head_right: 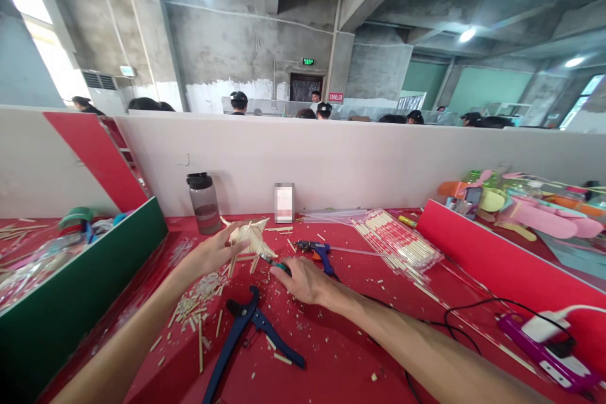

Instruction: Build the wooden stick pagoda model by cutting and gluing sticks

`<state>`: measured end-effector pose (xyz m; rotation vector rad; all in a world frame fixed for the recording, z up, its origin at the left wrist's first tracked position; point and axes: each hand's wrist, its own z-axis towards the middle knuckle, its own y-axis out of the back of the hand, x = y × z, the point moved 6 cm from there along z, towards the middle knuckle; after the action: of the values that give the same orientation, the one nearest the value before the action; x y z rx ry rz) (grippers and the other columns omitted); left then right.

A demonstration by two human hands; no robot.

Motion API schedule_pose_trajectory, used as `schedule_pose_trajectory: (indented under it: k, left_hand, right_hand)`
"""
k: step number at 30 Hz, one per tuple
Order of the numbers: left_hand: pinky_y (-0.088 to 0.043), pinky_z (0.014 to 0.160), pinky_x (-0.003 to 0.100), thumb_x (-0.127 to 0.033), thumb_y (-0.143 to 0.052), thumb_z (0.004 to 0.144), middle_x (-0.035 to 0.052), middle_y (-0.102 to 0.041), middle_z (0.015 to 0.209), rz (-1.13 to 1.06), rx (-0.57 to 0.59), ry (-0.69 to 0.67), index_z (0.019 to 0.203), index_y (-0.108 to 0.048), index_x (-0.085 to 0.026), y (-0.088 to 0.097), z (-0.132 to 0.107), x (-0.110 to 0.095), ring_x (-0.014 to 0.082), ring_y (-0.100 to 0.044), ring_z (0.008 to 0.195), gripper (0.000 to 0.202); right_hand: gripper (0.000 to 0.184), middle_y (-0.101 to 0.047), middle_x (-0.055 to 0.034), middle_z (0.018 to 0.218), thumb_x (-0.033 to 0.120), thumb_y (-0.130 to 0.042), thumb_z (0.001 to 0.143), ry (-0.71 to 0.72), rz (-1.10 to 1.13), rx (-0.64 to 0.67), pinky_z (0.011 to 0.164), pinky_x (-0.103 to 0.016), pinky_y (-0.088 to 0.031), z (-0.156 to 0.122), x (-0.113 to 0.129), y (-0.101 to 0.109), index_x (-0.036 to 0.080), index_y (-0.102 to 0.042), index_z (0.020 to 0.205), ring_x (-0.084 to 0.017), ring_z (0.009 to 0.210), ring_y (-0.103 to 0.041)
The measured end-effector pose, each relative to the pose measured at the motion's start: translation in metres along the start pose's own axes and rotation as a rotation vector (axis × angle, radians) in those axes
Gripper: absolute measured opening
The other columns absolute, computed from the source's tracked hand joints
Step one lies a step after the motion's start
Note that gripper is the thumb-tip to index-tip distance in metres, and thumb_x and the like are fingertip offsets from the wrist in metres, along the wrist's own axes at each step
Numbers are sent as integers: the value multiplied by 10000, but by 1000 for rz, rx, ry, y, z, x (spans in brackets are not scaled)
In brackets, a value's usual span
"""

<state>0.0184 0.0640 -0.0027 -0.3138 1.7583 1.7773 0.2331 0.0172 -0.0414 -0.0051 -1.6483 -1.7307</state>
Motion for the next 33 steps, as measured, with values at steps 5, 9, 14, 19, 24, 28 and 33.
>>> schedule_pose_trajectory:
  k: [5,9,14,19,24,28,33]
  left_hand:
    - [-492,932,380,-592,-457,900,114,-750,1152,-10,-7,-18,1477,-422,-214,4,0,-6,316,-700,1063,691]
    - [-491,919,387,-550,-467,904,117,-749,1117,3,-16,-23,1481,-415,-220,10,-4,-11,315,-701,1040,666]
    - [-479,940,409,-586,-459,903,134,-725,1185,23,-20,13,1502,-390,-235,13,-6,-8,334,-682,1088,698]
    - [-478,934,413,-634,-451,894,125,-738,1160,32,-14,19,1509,-388,-243,11,-6,-6,355,-679,1088,731]
    - [-489,899,393,-638,-445,899,125,-741,1136,29,-7,7,1499,-395,-248,8,-5,-5,339,-692,1048,717]
    - [-487,912,383,-659,-439,893,119,-742,1129,12,-6,10,1508,-379,-246,7,-3,-1,331,-693,1053,743]
    - [-475,945,390,-685,-444,879,134,-721,1190,-7,-6,12,1511,-381,-237,7,-2,3,335,-676,1094,776]
  right_hand:
    - [469,-678,-48,745,544,-395,1011,-2,17,13,607,-273,-314,-3,0,-16,182,-608,801,-186,667,-595]
    - [485,-702,-64,817,584,-379,1004,0,31,8,628,-285,-347,-1,7,-16,192,-625,858,-219,736,-628]
    - [402,-708,-56,844,567,-446,982,-57,53,40,650,-296,-379,-2,12,-2,211,-618,905,-231,754,-632]
    - [354,-697,-61,888,543,-521,952,-153,118,66,715,-307,-423,-6,9,4,202,-588,888,-239,822,-646]
    - [350,-695,-63,891,531,-512,956,-180,131,69,739,-314,-440,-3,6,5,197,-595,890,-244,839,-654]
    - [320,-707,-54,908,492,-509,968,-157,184,43,786,-322,-458,-1,7,5,199,-621,904,-239,862,-663]
    - [309,-725,-61,929,473,-510,973,-105,217,9,798,-332,-466,-2,13,7,197,-641,929,-246,874,-667]
